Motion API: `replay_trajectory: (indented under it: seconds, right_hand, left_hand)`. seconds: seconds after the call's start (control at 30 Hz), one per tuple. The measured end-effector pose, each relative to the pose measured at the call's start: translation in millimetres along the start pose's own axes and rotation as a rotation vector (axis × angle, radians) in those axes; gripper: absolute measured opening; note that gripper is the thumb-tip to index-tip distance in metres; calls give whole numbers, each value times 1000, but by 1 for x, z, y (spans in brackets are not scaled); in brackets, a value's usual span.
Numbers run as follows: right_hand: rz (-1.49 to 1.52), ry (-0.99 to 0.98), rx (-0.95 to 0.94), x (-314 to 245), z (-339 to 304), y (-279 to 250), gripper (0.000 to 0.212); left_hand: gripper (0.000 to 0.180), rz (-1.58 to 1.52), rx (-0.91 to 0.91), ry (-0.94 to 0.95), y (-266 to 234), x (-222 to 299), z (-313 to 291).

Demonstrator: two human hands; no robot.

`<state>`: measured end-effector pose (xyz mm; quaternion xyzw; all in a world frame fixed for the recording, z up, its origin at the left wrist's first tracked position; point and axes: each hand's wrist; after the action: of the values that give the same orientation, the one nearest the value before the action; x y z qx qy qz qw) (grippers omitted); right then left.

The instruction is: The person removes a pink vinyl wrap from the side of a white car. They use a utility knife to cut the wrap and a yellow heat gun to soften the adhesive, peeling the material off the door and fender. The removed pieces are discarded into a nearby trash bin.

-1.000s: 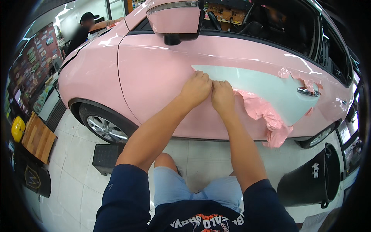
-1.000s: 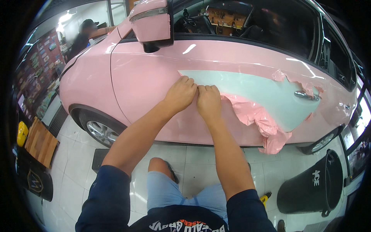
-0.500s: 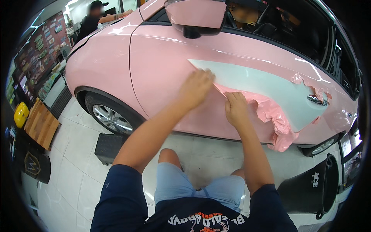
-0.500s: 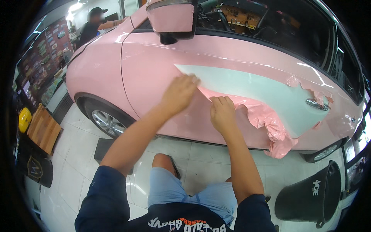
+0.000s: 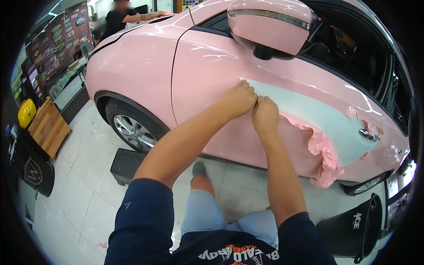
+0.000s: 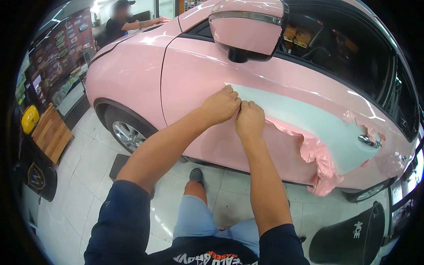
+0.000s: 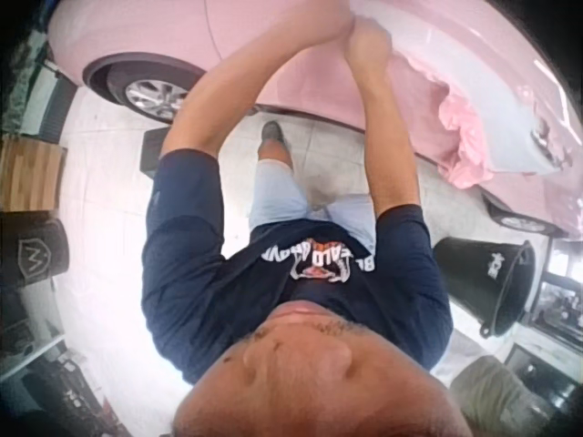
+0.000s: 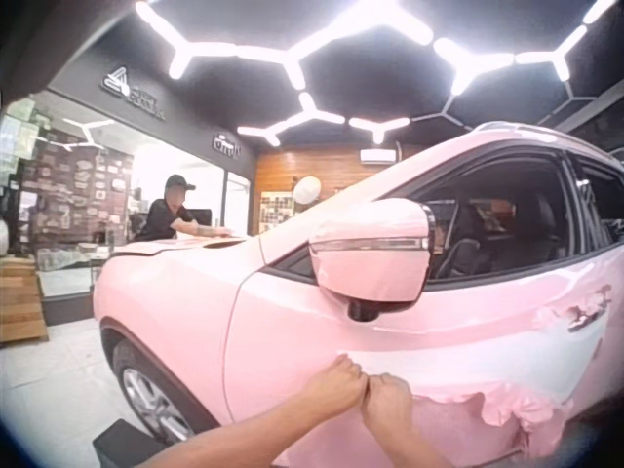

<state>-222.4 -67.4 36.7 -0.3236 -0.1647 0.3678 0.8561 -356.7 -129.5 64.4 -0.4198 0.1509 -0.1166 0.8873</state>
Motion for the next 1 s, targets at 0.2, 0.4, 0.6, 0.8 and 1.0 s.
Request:
replay_trajectory:
  seconds: [0.2, 0.4, 0.6, 0.8, 1.0]
  right_hand:
    - [117, -157, 70, 3, -28, -6, 5]
    - [159, -241, 69, 11, -52, -6, 7]
    - [206, -219, 84, 6, -58, -13, 17]
    - [11, -79, 112, -28, -24, -53, 33]
    - [-90, -157, 121, -71, 15, 22, 37]
  left_hand:
    - [9, 66, 12, -100, 1, 33, -31]
    - [10, 50, -19, -208, 3, 65, -48]
    - [20, -58, 157, -115, 1, 27, -58]
    - [30, 116, 88, -27, -30, -60, -72]
    - [25, 24, 43, -44, -20, -59, -65]
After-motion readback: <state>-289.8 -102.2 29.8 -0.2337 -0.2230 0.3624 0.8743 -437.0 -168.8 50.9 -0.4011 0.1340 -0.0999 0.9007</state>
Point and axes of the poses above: each hand's wrist, its own z-axis towards the middle knuckle, its own y-axis out of the palm, x = y × z, and after that the axes turned 14 degrees about -z, right-handed
